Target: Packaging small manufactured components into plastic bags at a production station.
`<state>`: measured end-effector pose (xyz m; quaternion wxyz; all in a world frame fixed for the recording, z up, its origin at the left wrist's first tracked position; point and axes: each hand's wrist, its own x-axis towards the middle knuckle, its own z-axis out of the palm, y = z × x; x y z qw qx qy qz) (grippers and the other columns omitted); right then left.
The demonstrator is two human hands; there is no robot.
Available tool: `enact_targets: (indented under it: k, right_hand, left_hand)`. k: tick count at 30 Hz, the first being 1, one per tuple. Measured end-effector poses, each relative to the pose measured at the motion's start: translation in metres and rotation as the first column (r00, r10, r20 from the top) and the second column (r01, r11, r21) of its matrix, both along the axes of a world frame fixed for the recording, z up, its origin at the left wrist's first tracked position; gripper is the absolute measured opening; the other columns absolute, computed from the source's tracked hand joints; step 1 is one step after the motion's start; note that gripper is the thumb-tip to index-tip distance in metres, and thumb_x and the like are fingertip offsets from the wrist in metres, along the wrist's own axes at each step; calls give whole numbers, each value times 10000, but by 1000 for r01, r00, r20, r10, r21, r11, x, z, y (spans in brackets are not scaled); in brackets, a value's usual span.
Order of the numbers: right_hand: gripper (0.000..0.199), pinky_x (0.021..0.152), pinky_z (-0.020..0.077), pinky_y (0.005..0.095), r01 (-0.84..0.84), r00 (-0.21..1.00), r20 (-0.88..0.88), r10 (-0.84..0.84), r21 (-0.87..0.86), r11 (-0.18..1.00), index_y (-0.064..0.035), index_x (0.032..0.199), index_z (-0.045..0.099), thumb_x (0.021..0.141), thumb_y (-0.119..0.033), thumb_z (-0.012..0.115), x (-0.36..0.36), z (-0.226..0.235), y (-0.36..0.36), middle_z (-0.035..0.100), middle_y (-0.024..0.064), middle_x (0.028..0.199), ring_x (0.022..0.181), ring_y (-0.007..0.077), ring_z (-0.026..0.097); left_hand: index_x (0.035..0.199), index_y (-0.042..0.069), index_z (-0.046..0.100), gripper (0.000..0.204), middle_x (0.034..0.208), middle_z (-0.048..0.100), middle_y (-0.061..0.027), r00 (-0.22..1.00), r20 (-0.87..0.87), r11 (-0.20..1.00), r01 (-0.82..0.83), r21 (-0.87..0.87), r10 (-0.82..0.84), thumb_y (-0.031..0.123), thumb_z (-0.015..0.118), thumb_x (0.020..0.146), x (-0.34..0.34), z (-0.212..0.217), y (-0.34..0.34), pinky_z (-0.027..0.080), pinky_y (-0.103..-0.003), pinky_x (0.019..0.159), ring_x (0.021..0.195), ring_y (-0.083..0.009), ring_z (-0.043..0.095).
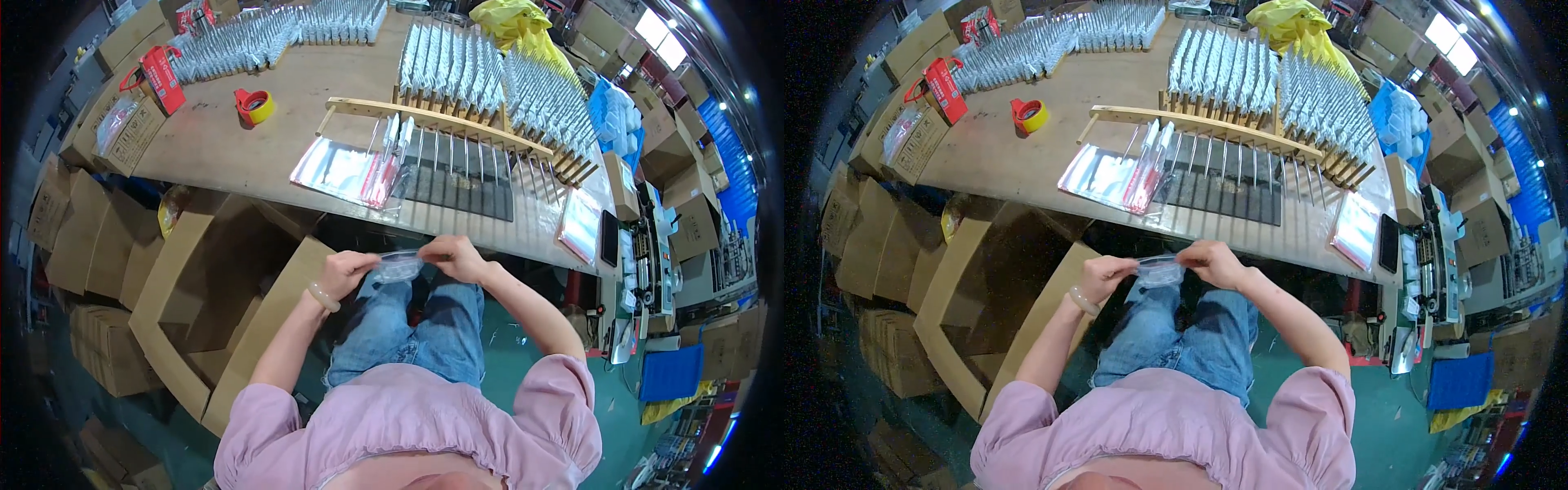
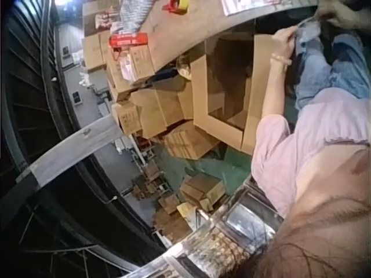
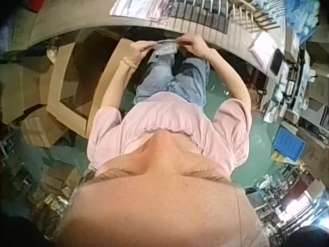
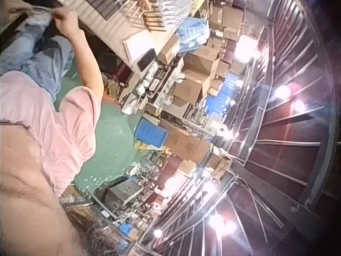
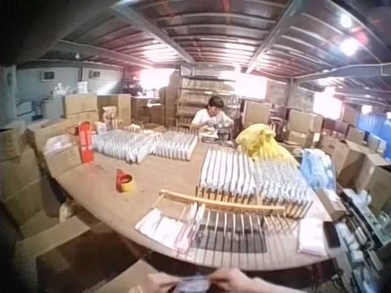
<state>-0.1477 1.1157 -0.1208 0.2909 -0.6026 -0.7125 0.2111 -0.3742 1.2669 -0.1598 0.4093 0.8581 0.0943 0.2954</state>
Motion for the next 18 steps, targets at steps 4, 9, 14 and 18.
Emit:
enact_targets:
  k: [4, 9, 14, 18]
  right_hand:
    - [127, 665, 484, 334, 328, 854, -351, -385, -211, 921, -59, 870, 656, 744, -61, 669, -15, -1, -5, 598, 75, 810, 771, 209, 586]
    - [76, 634, 462, 301, 372, 882, -271, -386, -105, 922, -65, 808, 668, 745, -98, 694, -17, -15, -5, 576, 68, 785, 755, 171, 562]
    - [70, 608, 447, 282, 433, 825, -352, -442, -108, 895, -57, 756, 661, 722, -97, 708, -25, -22, -11, 562, 67, 785, 730, 190, 548]
    - [119, 668, 440, 312, 197, 938, -239, -250, -223, 955, -74, 840, 658, 752, -151, 679, -11, -35, -21, 574, 66, 842, 786, 230, 539]
  left_hand:
    - [884, 61, 671, 130, 733, 663, -89, 981, -149, 970, -151, -189, 124, 96, 665, 758, 0, 16, -1, 512, -352, 653, 712, -258, 647]
    - [848, 31, 663, 87, 730, 662, -89, 979, -156, 987, -110, 115, 128, 54, 655, 765, -6, 12, 1, 507, -315, 651, 721, -214, 653]
    - [849, 17, 616, 58, 743, 656, -78, 984, 168, 988, -80, 130, 57, 66, 611, 821, -2, 15, -5, 492, -273, 628, 697, -162, 640]
    - [884, 23, 563, 69, 763, 644, -75, 995, -82, 765, -95, -637, 56, 90, 560, 874, -10, -41, -35, 480, -261, 596, 696, -122, 621]
